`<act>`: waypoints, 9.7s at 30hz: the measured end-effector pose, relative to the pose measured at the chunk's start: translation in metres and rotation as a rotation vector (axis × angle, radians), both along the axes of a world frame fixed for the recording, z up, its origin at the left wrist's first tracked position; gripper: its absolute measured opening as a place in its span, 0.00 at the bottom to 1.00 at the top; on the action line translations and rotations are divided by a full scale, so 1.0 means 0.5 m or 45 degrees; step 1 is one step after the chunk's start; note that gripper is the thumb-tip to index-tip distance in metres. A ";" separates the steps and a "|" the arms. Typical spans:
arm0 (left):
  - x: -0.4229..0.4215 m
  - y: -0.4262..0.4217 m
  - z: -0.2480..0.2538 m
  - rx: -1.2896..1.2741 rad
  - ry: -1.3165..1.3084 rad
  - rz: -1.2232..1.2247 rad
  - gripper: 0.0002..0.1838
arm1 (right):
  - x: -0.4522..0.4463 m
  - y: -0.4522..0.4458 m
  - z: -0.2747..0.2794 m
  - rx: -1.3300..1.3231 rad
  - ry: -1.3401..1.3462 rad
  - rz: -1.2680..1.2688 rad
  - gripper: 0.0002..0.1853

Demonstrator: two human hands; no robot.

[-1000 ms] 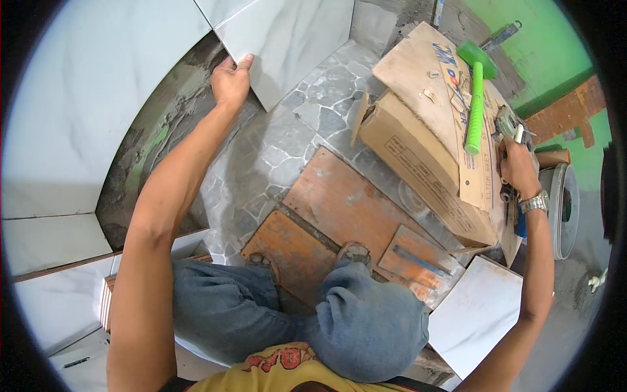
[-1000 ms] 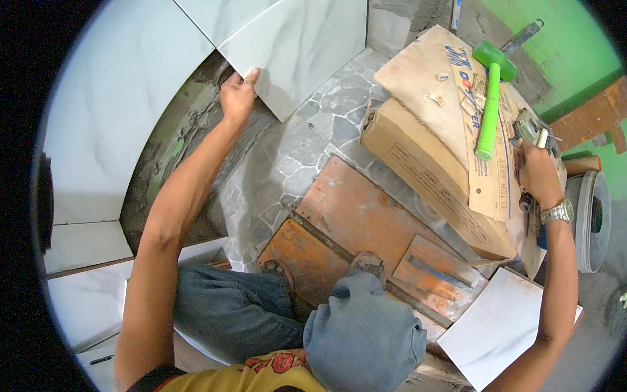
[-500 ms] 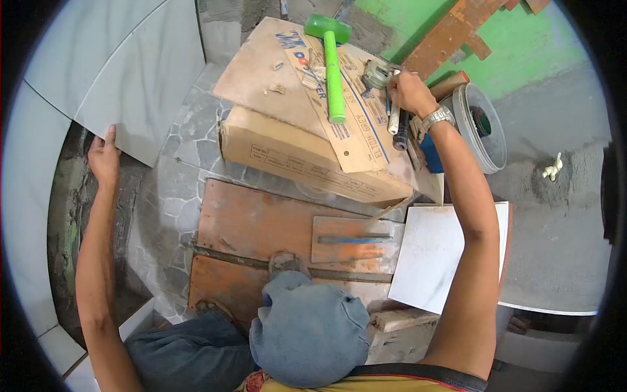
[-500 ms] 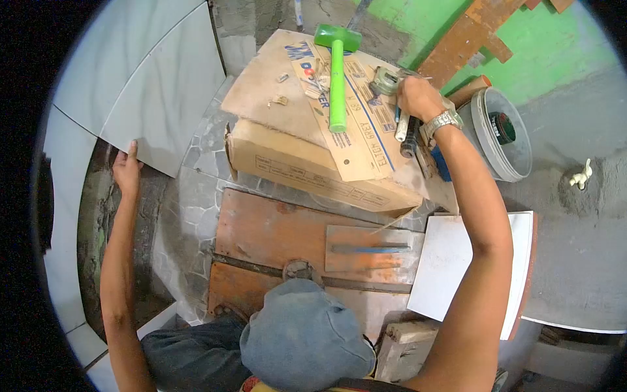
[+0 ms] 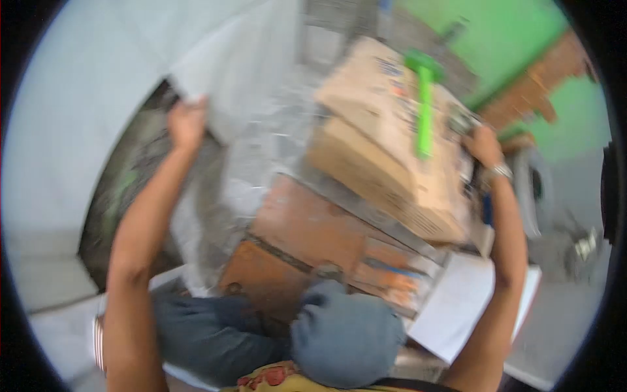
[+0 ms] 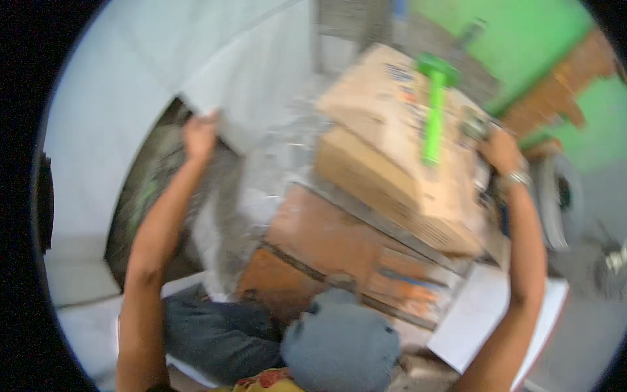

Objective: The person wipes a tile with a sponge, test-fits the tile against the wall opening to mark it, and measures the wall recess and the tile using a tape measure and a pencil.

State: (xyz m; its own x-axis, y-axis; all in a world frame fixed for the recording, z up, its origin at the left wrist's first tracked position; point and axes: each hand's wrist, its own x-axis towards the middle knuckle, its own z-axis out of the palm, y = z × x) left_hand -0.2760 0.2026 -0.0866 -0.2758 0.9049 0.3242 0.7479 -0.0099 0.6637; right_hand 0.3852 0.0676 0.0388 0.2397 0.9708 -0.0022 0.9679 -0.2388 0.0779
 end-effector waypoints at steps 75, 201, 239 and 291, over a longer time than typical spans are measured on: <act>0.083 -0.046 0.058 0.053 -0.632 -0.052 0.15 | -0.925 0.175 -0.596 0.550 0.940 0.767 0.07; 0.072 -0.037 0.038 0.199 -0.535 -0.051 0.11 | -0.861 0.259 -0.568 0.660 1.048 0.318 0.11; 0.201 -0.212 -0.008 0.185 -0.132 -0.529 0.22 | -0.644 -0.514 -0.463 -0.506 1.752 0.322 0.11; 0.085 -0.060 0.180 -0.419 -0.425 -0.207 0.22 | -0.670 -0.550 -0.485 -0.178 1.432 0.310 0.13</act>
